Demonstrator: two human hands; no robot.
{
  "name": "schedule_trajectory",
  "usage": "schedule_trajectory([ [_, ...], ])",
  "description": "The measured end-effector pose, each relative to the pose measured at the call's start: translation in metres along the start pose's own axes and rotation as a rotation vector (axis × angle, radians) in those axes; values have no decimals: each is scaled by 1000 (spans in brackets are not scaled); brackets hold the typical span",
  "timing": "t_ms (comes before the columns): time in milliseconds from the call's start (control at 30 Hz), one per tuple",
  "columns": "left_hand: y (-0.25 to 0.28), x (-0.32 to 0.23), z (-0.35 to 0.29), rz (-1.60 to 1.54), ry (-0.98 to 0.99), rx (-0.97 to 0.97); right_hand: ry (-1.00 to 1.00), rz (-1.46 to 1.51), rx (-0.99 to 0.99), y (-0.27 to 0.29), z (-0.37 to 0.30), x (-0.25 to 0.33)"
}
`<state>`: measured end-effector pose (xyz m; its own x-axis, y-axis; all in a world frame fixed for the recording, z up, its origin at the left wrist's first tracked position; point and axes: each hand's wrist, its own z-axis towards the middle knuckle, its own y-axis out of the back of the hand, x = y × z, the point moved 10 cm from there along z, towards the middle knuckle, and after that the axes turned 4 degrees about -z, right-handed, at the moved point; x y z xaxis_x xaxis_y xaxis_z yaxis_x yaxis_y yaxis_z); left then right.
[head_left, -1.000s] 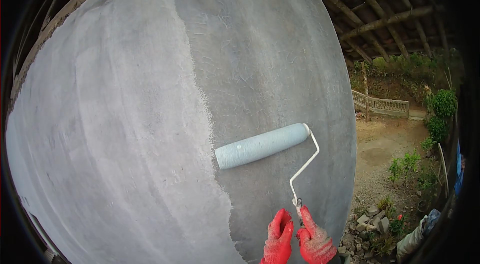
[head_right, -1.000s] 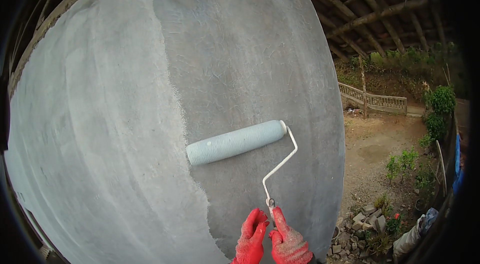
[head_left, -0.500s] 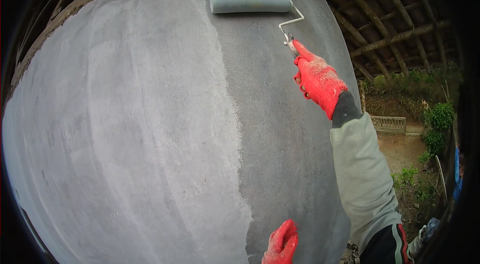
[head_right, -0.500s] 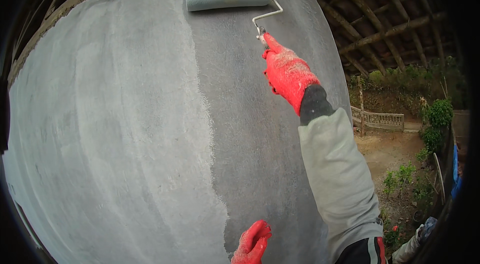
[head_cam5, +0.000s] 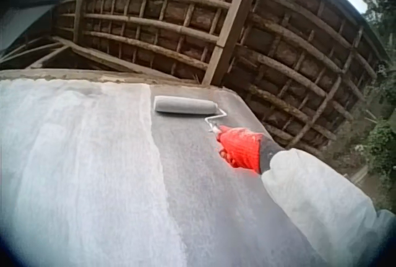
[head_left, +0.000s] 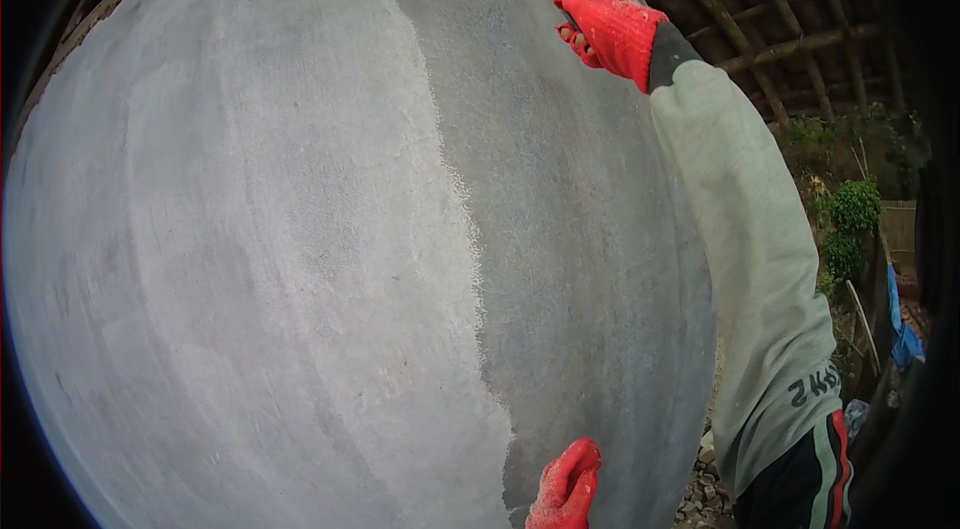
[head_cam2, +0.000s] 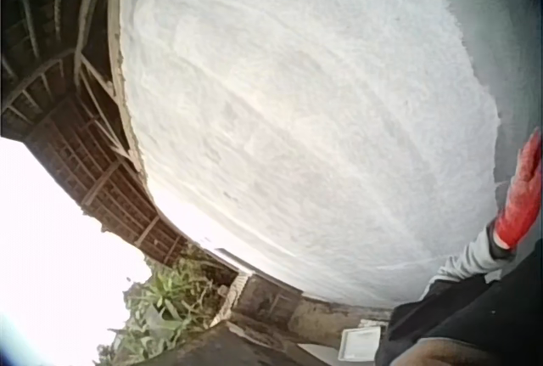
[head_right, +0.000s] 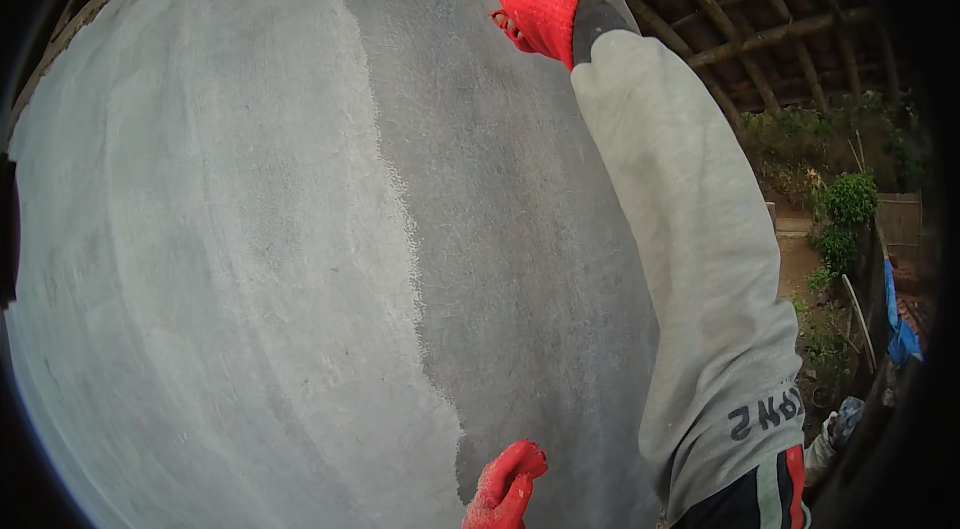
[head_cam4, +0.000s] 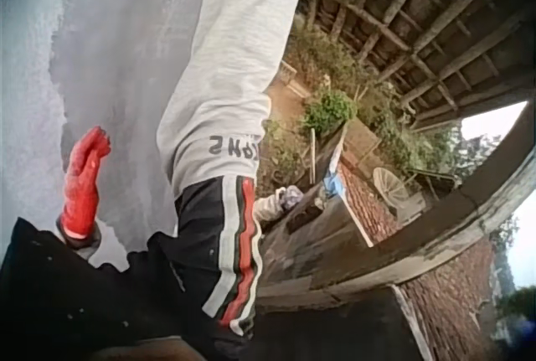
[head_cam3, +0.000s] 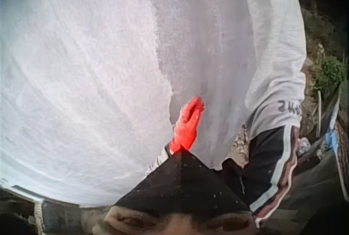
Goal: The person paints the exterior surface of a curved wall using a paint roller.
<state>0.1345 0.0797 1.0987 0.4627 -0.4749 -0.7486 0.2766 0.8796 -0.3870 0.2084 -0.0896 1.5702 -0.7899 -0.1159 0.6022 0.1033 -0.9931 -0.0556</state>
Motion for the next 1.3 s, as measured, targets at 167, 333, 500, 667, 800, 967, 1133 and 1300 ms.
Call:
schedule_trajectory([
  [167,-14,30,2,-84,27,30,-149,-241,-170,18,-138,-114],
  [333,-6,53,-1,37,27,-146,-387,-161,-46,-3,-316,-256],
  [500,16,108,-17,274,199,-260,-416,-193,-31,8,-425,-317],
  [667,-18,66,43,456,180,-170,-256,74,-34,-4,-392,-291],
  [800,-81,-18,120,398,-96,-143,-286,144,-40,7,-262,-255],
  [967,-124,-34,136,184,-252,-74,-382,122,1,44,-192,-211],
  [1133,-91,22,101,378,-150,-212,-423,48,36,57,-270,-263],
  [1300,-56,130,35,537,158,-173,-304,33,77,52,-431,-337],
])
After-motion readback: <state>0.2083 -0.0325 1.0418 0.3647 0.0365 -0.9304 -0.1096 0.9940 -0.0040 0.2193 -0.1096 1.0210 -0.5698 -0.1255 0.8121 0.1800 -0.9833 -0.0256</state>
